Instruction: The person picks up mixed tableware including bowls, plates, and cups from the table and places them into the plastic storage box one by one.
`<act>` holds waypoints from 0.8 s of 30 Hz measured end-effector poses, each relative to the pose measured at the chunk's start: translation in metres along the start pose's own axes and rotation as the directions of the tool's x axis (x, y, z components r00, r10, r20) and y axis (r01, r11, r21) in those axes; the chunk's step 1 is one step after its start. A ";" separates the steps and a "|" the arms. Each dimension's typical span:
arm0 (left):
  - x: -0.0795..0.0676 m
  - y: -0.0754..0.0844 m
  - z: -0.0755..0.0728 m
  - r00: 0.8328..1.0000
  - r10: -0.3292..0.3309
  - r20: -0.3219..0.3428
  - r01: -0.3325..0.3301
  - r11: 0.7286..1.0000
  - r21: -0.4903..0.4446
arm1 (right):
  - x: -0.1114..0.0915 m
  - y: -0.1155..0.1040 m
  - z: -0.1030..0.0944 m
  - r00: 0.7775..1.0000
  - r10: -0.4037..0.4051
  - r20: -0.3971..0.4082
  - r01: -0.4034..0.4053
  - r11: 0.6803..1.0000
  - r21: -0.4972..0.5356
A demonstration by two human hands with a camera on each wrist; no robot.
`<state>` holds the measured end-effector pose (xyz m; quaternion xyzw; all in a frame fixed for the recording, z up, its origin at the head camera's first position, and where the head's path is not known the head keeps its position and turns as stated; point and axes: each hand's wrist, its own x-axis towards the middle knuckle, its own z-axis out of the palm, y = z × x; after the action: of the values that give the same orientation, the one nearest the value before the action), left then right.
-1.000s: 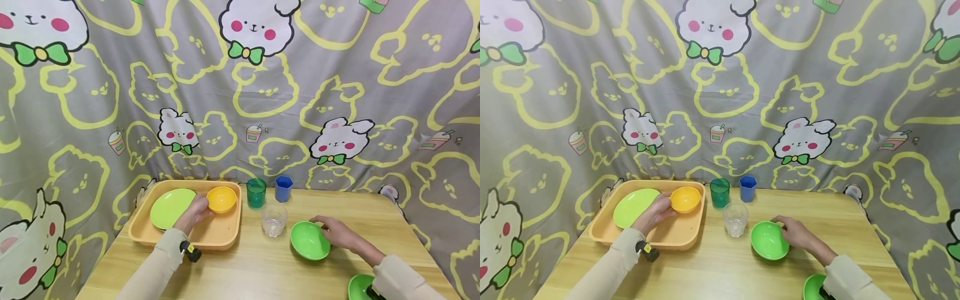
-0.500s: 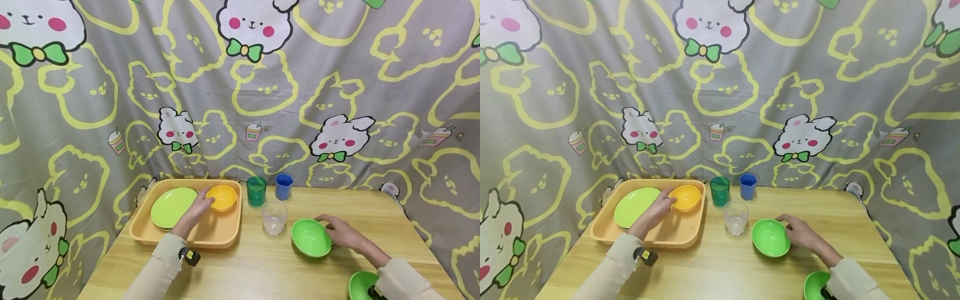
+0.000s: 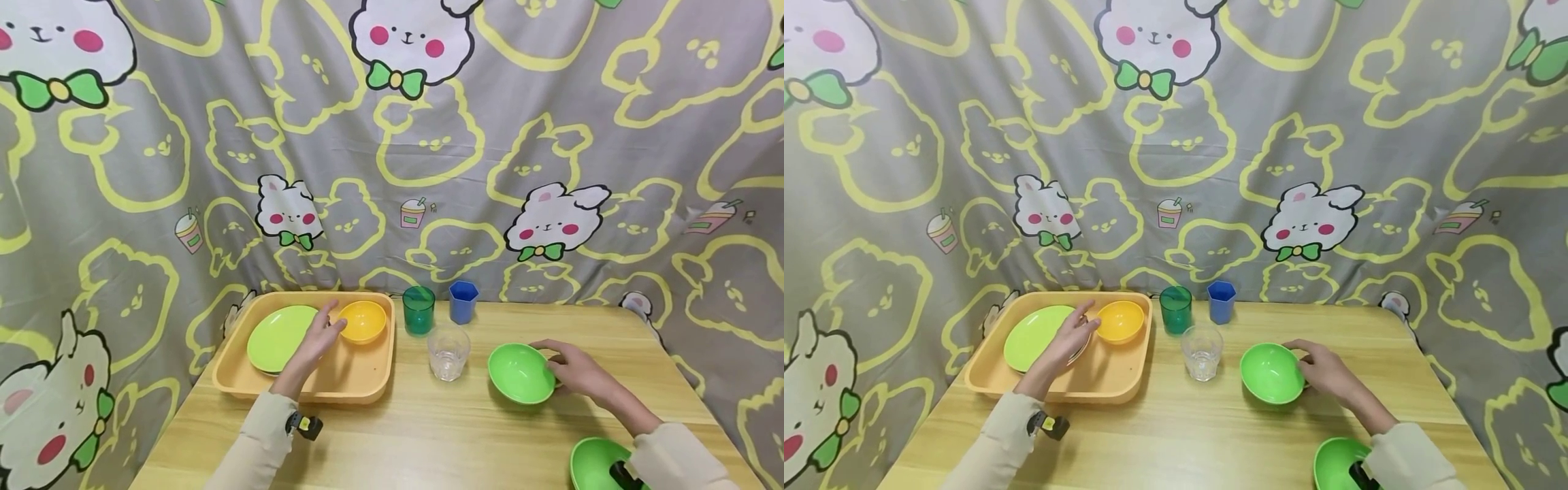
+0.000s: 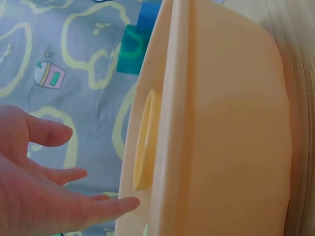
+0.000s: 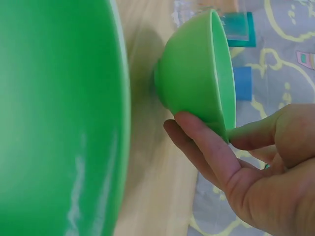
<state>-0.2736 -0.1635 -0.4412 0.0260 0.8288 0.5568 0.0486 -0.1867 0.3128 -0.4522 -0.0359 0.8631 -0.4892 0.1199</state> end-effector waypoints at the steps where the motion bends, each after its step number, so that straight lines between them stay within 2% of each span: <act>1: 0.000 0.000 0.000 1.000 0.014 -0.010 -0.014 1.000 -0.006 | -0.001 0.000 -0.002 1.000 -0.001 -0.008 0.001 1.000 0.010; 9: -0.002 -0.001 -0.002 0.994 0.034 -0.102 -0.040 0.998 -0.055 | -0.004 -0.002 -0.012 0.996 -0.022 -0.083 0.029 0.996 0.086; 18: -0.006 0.004 0.004 0.989 0.079 -0.126 -0.104 0.974 -0.204 | -0.006 -0.005 -0.018 0.991 -0.049 -0.128 0.065 0.990 0.127; 24: -0.010 0.014 0.013 0.991 0.087 -0.099 -0.112 0.954 -0.278 | -0.003 -0.011 -0.015 0.984 -0.063 -0.164 0.094 0.978 0.189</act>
<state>-0.2622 -0.1470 -0.4327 0.0366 0.7397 0.6719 -0.0117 -0.1879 0.3200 -0.4351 -0.0197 0.8155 -0.5773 0.0351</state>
